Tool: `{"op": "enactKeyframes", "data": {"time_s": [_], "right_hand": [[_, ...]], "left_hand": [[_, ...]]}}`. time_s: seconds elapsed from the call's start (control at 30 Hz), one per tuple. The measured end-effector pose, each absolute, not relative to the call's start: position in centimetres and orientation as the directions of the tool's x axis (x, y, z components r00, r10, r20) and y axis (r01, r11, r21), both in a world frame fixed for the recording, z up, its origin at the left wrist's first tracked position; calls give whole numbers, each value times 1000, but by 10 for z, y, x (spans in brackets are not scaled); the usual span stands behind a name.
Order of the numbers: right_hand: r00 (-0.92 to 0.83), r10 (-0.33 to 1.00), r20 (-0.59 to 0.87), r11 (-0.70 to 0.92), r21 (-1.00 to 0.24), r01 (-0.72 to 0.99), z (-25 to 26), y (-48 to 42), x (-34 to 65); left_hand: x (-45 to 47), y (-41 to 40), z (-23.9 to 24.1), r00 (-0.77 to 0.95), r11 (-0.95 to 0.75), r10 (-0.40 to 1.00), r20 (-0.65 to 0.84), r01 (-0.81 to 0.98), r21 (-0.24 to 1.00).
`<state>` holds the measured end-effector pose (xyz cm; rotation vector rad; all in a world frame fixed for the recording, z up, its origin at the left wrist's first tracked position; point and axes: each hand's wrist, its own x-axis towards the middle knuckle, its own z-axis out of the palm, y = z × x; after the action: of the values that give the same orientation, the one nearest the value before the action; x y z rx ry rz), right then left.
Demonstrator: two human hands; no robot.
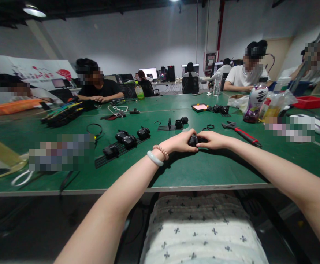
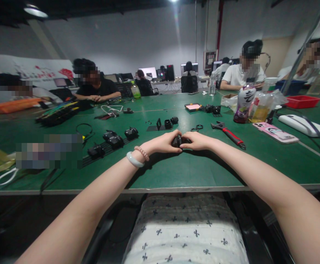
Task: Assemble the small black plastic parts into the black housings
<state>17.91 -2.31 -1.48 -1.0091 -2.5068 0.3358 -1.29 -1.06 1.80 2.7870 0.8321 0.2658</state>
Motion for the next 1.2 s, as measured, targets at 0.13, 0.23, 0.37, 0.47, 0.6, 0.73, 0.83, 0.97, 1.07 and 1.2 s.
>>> {"op": "enactKeyframes", "data": {"time_s": [0.13,0.23,0.37,0.47,0.6,0.73,0.83,0.97,1.07,1.2], "right_hand": [[-655,700,285,712,-358,605,-14,-24,178],[-655,700,283,711,-352,608,-14,-25,178],[-656,699,285,713,-340,613,-14,-24,178],[-660,697,281,715,-337,612,-15,-23,178],[-664,696,274,716,-340,610,-15,-22,179],[-662,699,271,712,-354,607,-14,-22,178],[-664,695,274,715,-362,598,-14,-23,178],[-662,693,286,718,-360,597,-14,-23,178],[-656,699,284,712,-353,607,-15,-23,178],[-653,706,275,707,-329,626,-14,-24,178]], "left_hand": [[-13,-12,19,812,-799,577,91,538,270],[-13,-12,19,808,-793,583,82,544,274],[-13,-11,19,817,-803,570,91,530,271],[-13,-11,18,815,-802,572,89,533,269],[-13,-12,18,811,-800,578,92,541,259],[-13,-11,18,813,-804,574,96,538,253],[-13,-11,18,814,-803,573,91,536,262],[-13,-12,19,817,-801,571,80,533,272],[-13,-12,20,817,-802,570,81,533,268],[-14,-13,21,823,-809,562,88,523,269]]}}
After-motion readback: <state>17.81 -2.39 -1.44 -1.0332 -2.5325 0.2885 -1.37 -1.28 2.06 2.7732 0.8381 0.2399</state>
